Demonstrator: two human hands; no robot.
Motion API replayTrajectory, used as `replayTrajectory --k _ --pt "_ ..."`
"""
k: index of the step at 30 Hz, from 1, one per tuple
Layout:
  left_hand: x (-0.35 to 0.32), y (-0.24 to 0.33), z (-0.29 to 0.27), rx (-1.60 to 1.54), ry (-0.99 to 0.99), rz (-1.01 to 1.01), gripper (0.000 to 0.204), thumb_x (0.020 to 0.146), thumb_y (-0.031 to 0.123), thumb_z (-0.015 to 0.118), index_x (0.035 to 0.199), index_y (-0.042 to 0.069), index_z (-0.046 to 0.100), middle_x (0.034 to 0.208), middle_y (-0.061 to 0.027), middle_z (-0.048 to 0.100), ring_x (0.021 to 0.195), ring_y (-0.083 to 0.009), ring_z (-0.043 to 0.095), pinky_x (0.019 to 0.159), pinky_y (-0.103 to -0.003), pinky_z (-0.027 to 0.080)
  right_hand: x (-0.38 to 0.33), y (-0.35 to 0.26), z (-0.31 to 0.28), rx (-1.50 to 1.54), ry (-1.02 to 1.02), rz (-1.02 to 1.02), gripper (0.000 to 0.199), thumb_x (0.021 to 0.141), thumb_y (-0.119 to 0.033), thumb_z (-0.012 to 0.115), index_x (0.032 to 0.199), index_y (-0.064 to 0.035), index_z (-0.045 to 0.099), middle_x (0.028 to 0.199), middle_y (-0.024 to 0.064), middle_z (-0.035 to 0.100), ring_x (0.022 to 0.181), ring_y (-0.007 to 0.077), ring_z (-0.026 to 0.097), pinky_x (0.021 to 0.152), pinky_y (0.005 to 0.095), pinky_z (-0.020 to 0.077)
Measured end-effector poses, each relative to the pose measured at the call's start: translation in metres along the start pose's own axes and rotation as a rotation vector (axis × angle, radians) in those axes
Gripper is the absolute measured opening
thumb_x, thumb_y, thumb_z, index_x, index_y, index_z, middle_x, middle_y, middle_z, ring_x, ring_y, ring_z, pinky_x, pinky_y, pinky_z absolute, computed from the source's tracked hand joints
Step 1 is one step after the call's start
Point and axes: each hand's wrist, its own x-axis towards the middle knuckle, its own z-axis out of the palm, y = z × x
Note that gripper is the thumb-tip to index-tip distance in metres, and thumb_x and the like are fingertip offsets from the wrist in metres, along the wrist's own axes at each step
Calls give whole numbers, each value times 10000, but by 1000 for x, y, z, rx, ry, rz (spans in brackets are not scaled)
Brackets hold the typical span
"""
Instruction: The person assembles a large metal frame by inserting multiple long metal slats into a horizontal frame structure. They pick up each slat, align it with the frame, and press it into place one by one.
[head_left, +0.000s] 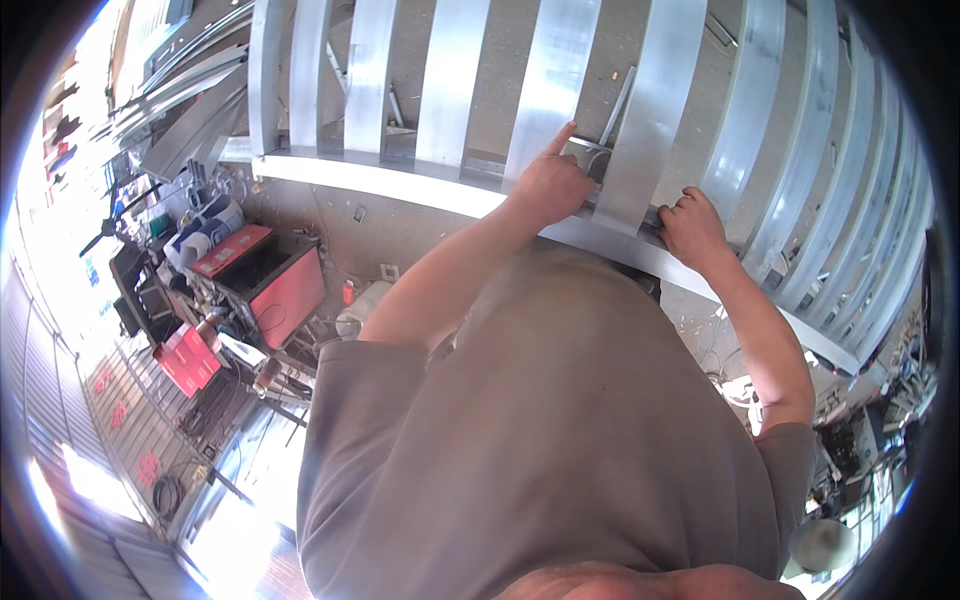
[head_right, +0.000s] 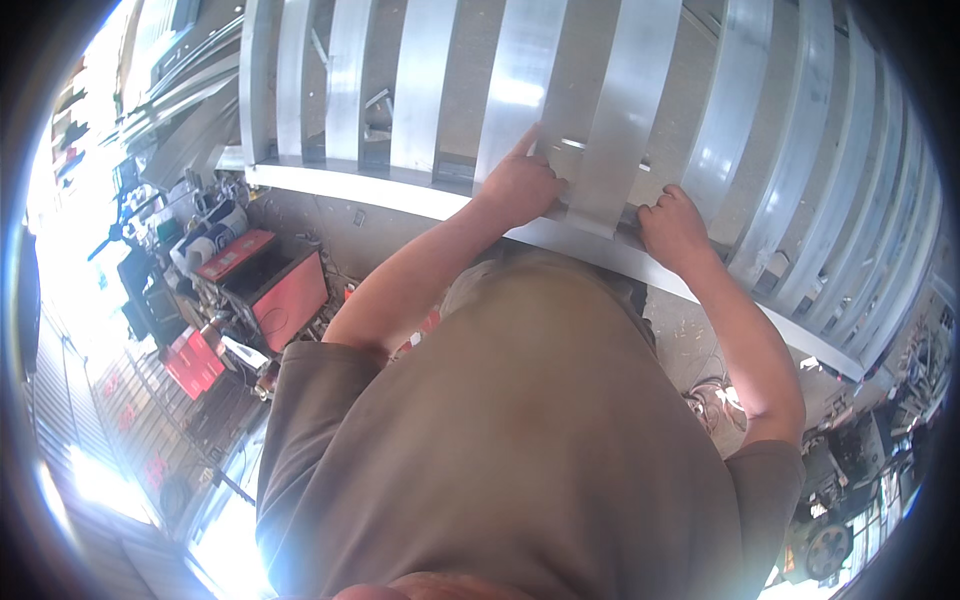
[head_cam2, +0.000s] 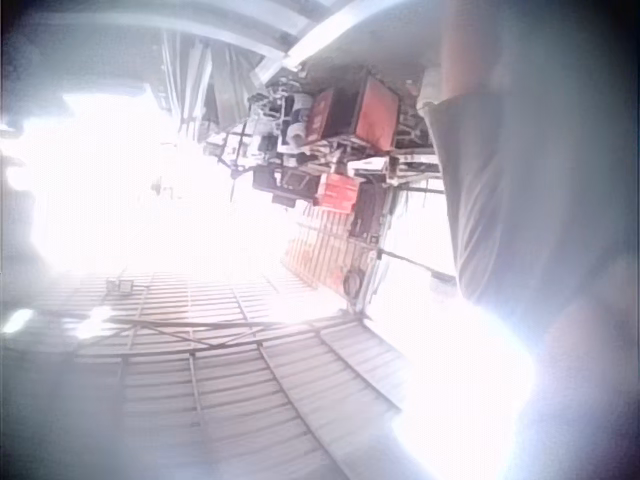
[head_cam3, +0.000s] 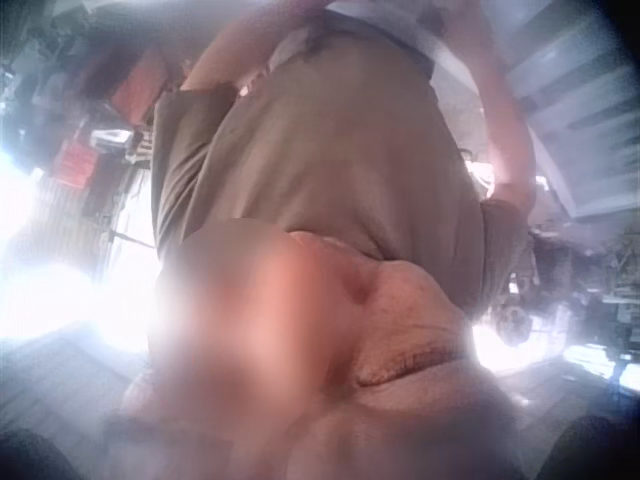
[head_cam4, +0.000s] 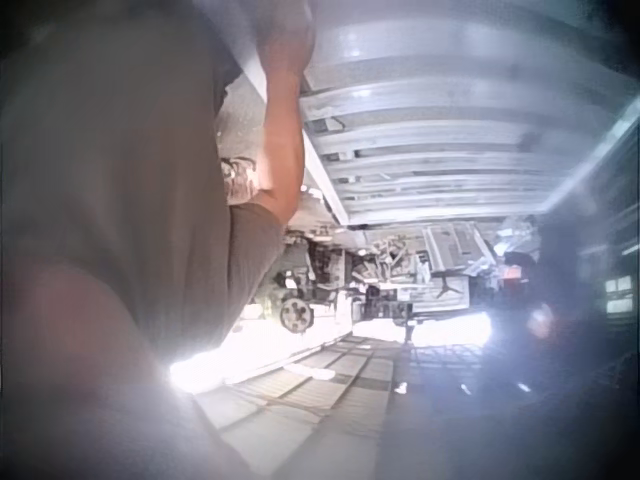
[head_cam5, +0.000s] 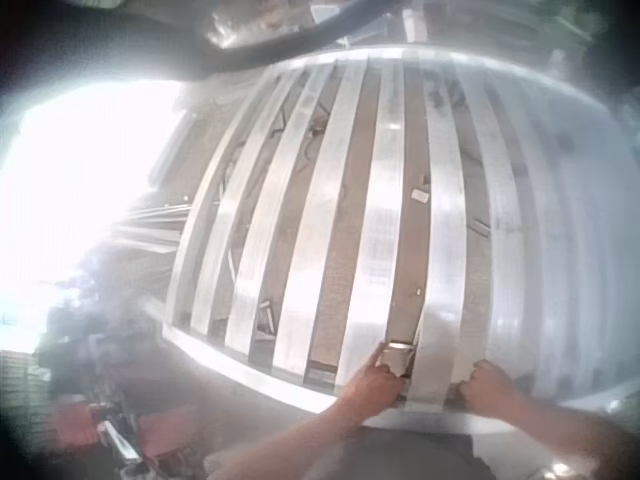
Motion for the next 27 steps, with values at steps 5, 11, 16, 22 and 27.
replayTrajectory --k 5,11,16,22,27 --pt "6 6 -5 87 -60 18 236 952 137 601 847 216 797 790 19 749 971 -183 746 1364 -550 69 0 4 -2 30 6 10 160 805 -215 772 840 -65 732 753 111 721 846 271 698 1044 409 469" --pt "7 4 -4 106 -112 9 249 943 140 605 805 202 803 774 5 748 951 -197 750 1365 -544 35 1 1 1 51 73 6 180 791 -213 777 898 -71 752 802 99 751 904 260 712 1103 433 447" --pt "5 3 -2 59 -33 2 217 935 151 616 797 190 779 752 -21 722 931 -209 744 1367 -517 84 4 1 1 55 -45 37 299 846 -270 809 1079 -91 751 864 80 735 968 246 704 1145 459 419" --pt "-8 -1 12 -159 248 14 138 951 205 622 877 194 738 846 -23 711 1000 -206 714 1347 -497 195 5 -6 -12 37 -129 69 295 900 -284 751 1114 -81 747 898 82 762 1022 248 706 1239 455 356" --pt "-9 -5 30 -161 257 36 124 963 282 640 943 191 721 917 3 706 1063 -201 690 1324 -495 233 2 -14 -11 101 4 50 292 930 -270 718 1137 -66 749 995 106 758 1076 256 691 1292 467 303"
